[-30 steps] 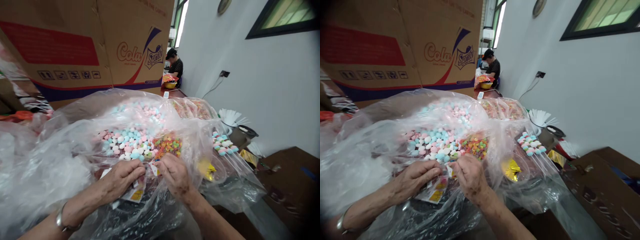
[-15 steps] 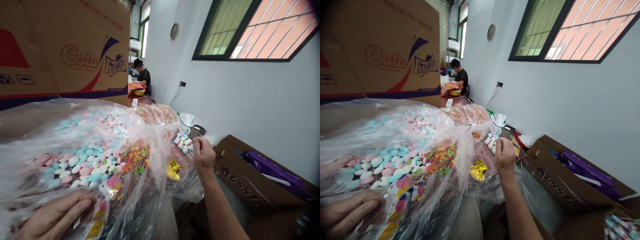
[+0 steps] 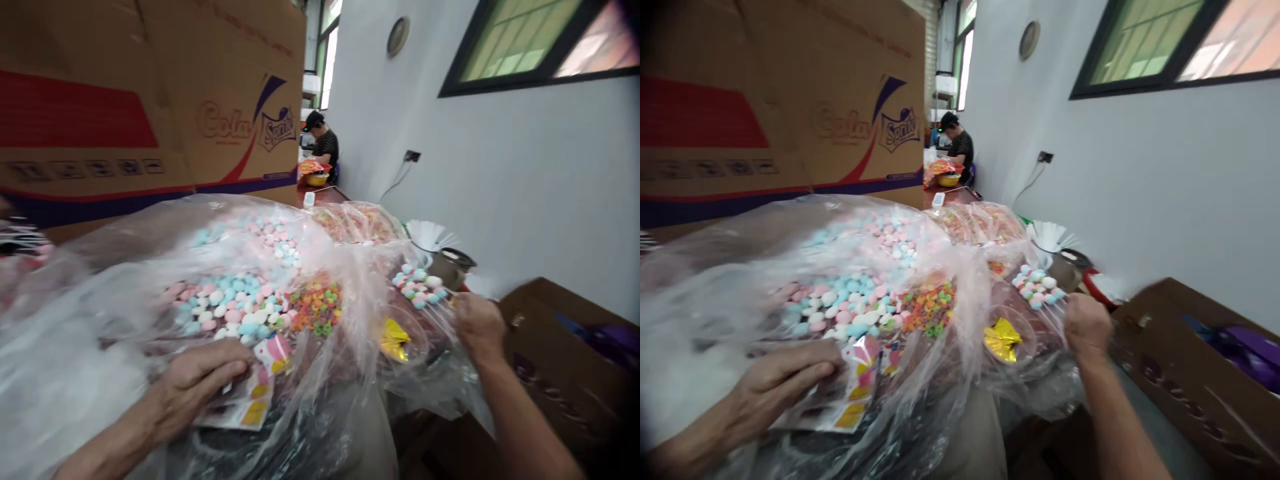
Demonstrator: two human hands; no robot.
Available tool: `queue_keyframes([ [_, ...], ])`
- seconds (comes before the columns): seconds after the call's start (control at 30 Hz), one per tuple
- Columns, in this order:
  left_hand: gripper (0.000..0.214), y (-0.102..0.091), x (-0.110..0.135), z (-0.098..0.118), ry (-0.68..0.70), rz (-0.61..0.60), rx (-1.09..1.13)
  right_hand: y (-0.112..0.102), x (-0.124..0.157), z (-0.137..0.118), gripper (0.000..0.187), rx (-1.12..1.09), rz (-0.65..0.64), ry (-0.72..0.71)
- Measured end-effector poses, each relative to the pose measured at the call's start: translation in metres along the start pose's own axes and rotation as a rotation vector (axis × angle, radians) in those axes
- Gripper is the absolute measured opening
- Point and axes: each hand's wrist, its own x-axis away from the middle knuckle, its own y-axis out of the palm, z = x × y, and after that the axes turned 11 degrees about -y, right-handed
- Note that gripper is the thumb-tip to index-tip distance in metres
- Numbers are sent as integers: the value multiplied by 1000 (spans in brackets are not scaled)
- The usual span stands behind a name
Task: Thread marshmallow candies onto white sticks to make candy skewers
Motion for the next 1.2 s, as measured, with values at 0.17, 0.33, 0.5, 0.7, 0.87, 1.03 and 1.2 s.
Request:
queue_keyframes([
  [0.17, 29, -8, 0, 5, -92, -50, 92, -50, 24, -28, 33, -432, 285, 87],
  [0.33, 35, -7, 0, 0, -131, -118, 173, -89, 41, -88, 16, -749, 312, -229],
  [0.5, 37, -10, 2, -1, -137, -148, 191, -88, 39, -126, 15, -792, 273, -603],
  [0.7, 35, -13, 2, 6, -140, -155, 165, -81, 38, -136, 14, -721, 263, -737],
  [0.87, 34, -13, -1, 1, -132, -172, 118, -86, 34, -136, 14, -725, 256, -821],
  [1.03, 33, -14, -3, -3, -62, -196, -56, -91, 33, -136, 15, -721, 208, -927],
  [1.2, 29, -13, -1, 12, -67, -222, -114, -92, 34, -142, 14, -748, 182, -950],
])
